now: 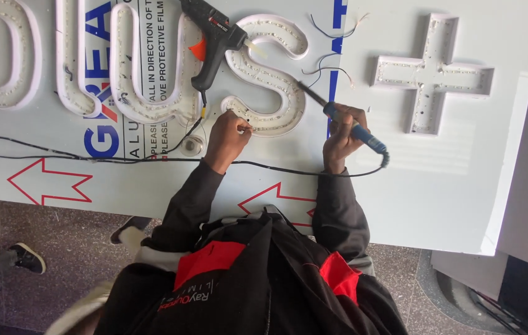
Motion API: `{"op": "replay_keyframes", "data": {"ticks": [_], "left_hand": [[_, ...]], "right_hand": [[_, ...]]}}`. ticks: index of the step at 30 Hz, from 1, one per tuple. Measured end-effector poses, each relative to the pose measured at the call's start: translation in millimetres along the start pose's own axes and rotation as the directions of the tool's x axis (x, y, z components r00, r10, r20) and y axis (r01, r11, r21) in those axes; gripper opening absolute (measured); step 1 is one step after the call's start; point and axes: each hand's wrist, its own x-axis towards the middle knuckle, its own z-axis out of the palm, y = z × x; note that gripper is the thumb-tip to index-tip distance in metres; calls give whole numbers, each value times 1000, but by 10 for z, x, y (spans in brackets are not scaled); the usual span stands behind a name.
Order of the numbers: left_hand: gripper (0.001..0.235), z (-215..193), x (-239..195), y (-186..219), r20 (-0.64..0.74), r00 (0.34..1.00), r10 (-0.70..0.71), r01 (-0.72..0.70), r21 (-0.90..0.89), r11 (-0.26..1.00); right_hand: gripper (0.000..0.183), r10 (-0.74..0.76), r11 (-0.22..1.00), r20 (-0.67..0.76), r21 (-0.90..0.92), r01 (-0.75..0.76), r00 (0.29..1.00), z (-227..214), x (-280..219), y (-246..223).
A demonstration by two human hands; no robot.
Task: Soldering electrical wires to LED strips inside plastic sign letters on a production table.
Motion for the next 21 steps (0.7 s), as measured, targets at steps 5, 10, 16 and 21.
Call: {"op": "replay_keyframes", "data": {"ticks": [5, 10, 16, 21], "left_hand": [[11, -133, 146, -11, 48, 999, 10, -11, 22, 1000], [10, -185, 185, 42, 158, 987, -29, 17, 77, 997], [10, -233, 244, 166, 190, 971, -145, 119, 140, 983], [12, -92, 258, 53, 149, 982, -113, 88, 168, 982]], "right_hand": [[58, 106, 994, -32, 8, -106, 994, -26, -54, 106], [56, 180, 982, 6, -55, -180, 984, -4, -115, 290], [49, 285, 957, 30, -59, -283, 958, 96, -197, 543], [53, 348, 935, 81, -109, -338, 934, 89, -215, 547]]}}
